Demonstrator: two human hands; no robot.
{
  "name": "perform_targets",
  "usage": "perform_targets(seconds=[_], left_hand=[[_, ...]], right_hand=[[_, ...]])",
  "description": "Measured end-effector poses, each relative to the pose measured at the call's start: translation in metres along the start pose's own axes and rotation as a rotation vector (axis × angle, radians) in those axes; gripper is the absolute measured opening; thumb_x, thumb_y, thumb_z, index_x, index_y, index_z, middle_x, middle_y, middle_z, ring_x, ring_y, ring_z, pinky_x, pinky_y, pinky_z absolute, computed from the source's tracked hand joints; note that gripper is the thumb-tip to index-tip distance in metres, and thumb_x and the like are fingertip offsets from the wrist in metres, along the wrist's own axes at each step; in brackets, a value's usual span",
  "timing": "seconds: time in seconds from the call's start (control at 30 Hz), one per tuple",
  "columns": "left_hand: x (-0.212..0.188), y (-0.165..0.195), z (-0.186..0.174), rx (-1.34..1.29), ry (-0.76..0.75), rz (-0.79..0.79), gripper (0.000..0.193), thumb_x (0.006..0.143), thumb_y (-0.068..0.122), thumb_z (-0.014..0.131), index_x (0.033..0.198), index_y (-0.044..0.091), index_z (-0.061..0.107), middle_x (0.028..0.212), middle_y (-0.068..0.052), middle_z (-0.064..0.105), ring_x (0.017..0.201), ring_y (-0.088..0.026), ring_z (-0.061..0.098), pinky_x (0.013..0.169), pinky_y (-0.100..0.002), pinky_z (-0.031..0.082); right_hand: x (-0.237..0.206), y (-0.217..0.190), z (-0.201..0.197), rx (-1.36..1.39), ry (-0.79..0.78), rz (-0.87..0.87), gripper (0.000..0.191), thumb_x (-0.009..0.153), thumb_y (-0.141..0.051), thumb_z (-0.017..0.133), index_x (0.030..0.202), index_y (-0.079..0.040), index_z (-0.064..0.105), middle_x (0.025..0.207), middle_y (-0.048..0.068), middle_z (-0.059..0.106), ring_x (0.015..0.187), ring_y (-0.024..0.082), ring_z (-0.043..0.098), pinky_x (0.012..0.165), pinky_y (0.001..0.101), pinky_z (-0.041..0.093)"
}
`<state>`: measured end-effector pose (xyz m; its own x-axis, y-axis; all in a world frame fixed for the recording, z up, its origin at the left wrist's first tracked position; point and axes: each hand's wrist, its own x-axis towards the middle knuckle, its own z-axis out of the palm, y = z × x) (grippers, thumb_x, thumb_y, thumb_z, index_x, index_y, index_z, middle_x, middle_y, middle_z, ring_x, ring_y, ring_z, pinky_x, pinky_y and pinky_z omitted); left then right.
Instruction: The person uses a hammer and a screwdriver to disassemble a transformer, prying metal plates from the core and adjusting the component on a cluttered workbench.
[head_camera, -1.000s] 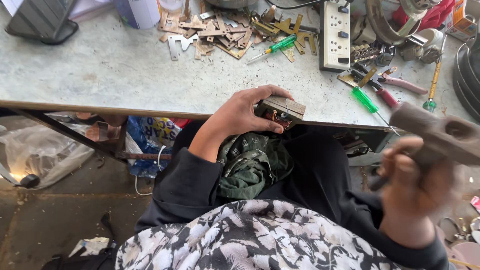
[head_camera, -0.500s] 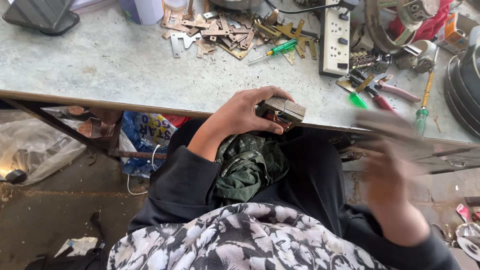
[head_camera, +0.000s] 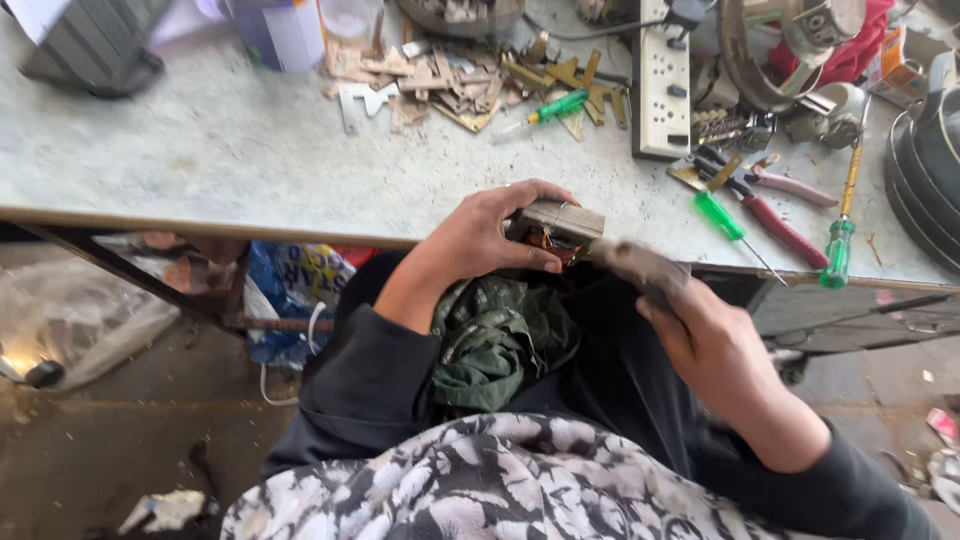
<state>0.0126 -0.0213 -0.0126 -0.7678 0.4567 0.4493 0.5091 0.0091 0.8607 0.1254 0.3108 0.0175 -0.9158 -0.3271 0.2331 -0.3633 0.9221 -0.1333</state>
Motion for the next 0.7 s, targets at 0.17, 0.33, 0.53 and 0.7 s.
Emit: perform_targets(seconds=[0.17,0.33,0.53,0.7], left_hand=[[0.002,-0.004,-0.002,0.071,0.007,0.024,0.068,0.065,0.023,0.096,0.127,0.018,0.068,0.116,-0.004,0.077,0.111,-0.019,0.072,0.095,-0.034,0.056],[-0.001,-0.027,0.0,-0.038,-0.017,0.079,0.062,0.077,0.025,0.095,0.131,0.017,0.066,0.12,-0.004,0.075,0.112,-0.016,0.071,0.098,-0.033,0.057],[0.003,-0.035,-0.004,0.129,0.039,0.055,0.075,0.068,0.039,0.096,0.134,0.023,0.063,0.124,-0.006,0.075,0.113,-0.022,0.072,0.098,-0.038,0.057],[0.002,-0.035,-0.001,0.02,0.021,-0.056,0.078,0.065,0.042,0.094,0.134,0.024,0.064,0.117,-0.005,0.081,0.107,-0.021,0.079,0.098,-0.038,0.061]], right_hand=[[-0.023,0.03,-0.024,0.193,0.27,-0.022,0.025,0.097,-0.017,0.066,0.119,-0.007,0.068,0.101,0.011,0.07,0.082,0.021,0.068,0.07,0.0369,0.055],[-0.016,0.043,-0.021,0.89,0.206,0.329,0.038,0.101,-0.03,0.063,0.129,-0.007,0.07,0.1,0.005,0.072,0.08,0.011,0.067,0.069,0.024,0.05],[0.056,-0.019,0.037,0.436,-0.003,-0.202,0.055,0.092,-0.018,0.065,0.146,-0.009,0.059,0.128,0.013,0.067,0.114,0.026,0.065,0.097,0.0369,0.05],[0.092,-0.012,0.032,0.507,0.182,-0.237,0.049,0.097,-0.01,0.064,0.146,-0.009,0.06,0.124,0.016,0.065,0.112,0.028,0.065,0.099,0.0384,0.051]])
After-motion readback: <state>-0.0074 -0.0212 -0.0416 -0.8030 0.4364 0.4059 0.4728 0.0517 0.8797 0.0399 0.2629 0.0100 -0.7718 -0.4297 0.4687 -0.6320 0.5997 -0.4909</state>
